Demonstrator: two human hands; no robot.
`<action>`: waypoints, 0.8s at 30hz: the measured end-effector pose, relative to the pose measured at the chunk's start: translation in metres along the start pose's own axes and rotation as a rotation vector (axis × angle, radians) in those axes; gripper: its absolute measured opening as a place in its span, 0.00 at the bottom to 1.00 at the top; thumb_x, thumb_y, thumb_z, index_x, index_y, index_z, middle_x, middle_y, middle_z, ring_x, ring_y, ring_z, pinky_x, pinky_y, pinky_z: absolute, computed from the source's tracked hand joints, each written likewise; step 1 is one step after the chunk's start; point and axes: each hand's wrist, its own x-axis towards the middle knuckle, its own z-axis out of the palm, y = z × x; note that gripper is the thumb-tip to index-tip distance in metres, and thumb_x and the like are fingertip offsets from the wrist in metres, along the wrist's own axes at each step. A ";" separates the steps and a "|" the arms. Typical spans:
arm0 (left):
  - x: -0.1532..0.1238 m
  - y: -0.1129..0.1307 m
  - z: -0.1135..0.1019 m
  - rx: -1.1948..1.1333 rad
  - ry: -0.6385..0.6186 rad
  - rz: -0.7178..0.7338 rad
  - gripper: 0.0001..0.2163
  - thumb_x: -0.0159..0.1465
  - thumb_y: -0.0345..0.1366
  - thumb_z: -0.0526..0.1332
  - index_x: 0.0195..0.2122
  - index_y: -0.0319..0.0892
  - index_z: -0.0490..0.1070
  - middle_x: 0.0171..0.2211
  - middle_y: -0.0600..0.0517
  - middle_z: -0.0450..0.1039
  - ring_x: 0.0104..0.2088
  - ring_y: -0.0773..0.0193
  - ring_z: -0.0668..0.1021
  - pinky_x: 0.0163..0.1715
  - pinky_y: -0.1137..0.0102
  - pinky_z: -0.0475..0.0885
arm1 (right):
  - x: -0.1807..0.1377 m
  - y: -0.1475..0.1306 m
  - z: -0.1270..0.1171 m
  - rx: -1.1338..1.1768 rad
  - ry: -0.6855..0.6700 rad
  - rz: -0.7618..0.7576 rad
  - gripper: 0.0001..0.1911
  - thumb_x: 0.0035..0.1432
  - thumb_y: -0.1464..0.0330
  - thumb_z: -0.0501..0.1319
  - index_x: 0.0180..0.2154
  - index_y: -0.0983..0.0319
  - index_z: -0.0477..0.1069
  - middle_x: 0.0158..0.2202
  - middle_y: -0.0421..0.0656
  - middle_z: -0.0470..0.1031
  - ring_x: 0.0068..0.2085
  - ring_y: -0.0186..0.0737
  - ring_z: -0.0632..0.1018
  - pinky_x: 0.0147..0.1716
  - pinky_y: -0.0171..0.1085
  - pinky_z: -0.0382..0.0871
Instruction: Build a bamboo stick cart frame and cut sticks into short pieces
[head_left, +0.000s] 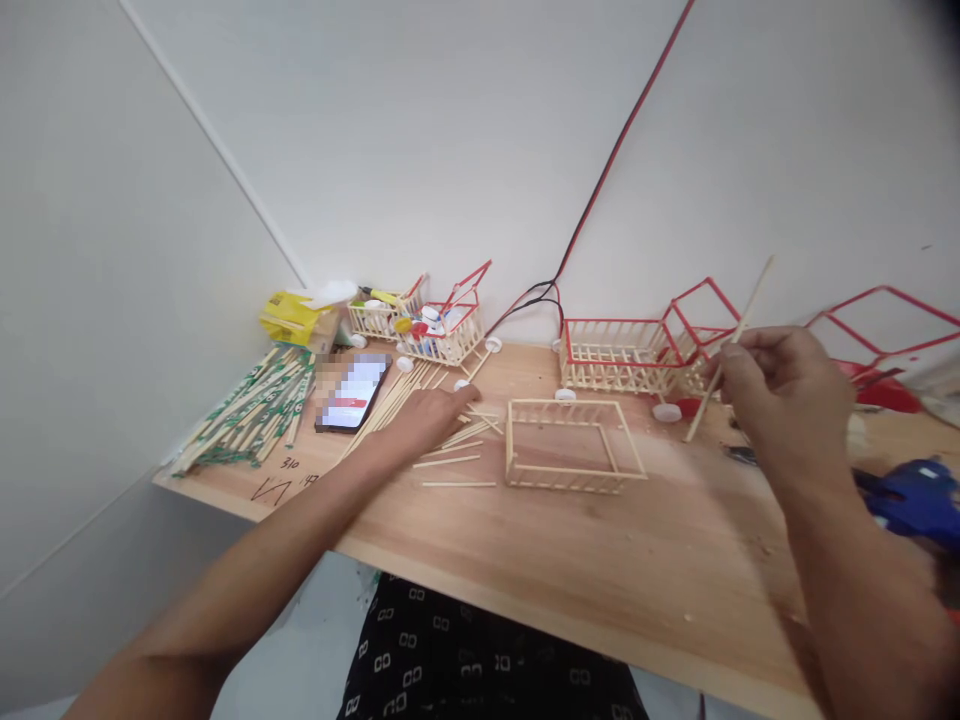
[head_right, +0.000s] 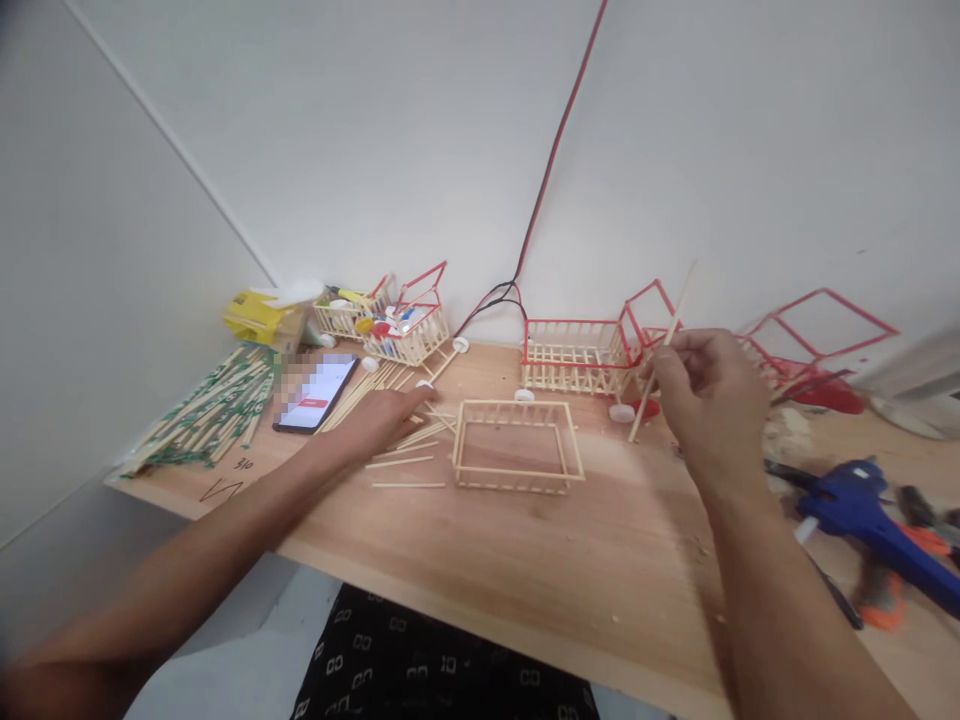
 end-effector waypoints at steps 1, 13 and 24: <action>0.001 0.000 -0.001 0.009 -0.017 0.017 0.17 0.63 0.34 0.57 0.53 0.47 0.64 0.37 0.48 0.78 0.39 0.56 0.79 0.34 0.70 0.66 | 0.000 0.000 0.000 -0.001 0.000 -0.005 0.05 0.52 0.67 0.59 0.32 0.58 0.64 0.23 0.37 0.70 0.21 0.34 0.70 0.22 0.34 0.63; -0.019 -0.012 -0.017 -0.013 -0.126 -0.005 0.09 0.64 0.40 0.54 0.34 0.43 0.71 0.33 0.49 0.77 0.36 0.57 0.77 0.30 0.70 0.63 | -0.001 0.002 0.001 -0.014 -0.014 -0.017 0.05 0.54 0.66 0.59 0.33 0.58 0.64 0.24 0.37 0.71 0.21 0.33 0.71 0.23 0.34 0.65; -0.064 0.019 -0.017 0.015 -0.168 -0.102 0.31 0.58 0.60 0.56 0.54 0.43 0.61 0.36 0.46 0.77 0.36 0.50 0.79 0.30 0.67 0.66 | 0.001 0.014 0.002 -0.092 -0.013 -0.045 0.07 0.56 0.63 0.59 0.35 0.60 0.66 0.25 0.37 0.71 0.24 0.34 0.72 0.25 0.34 0.65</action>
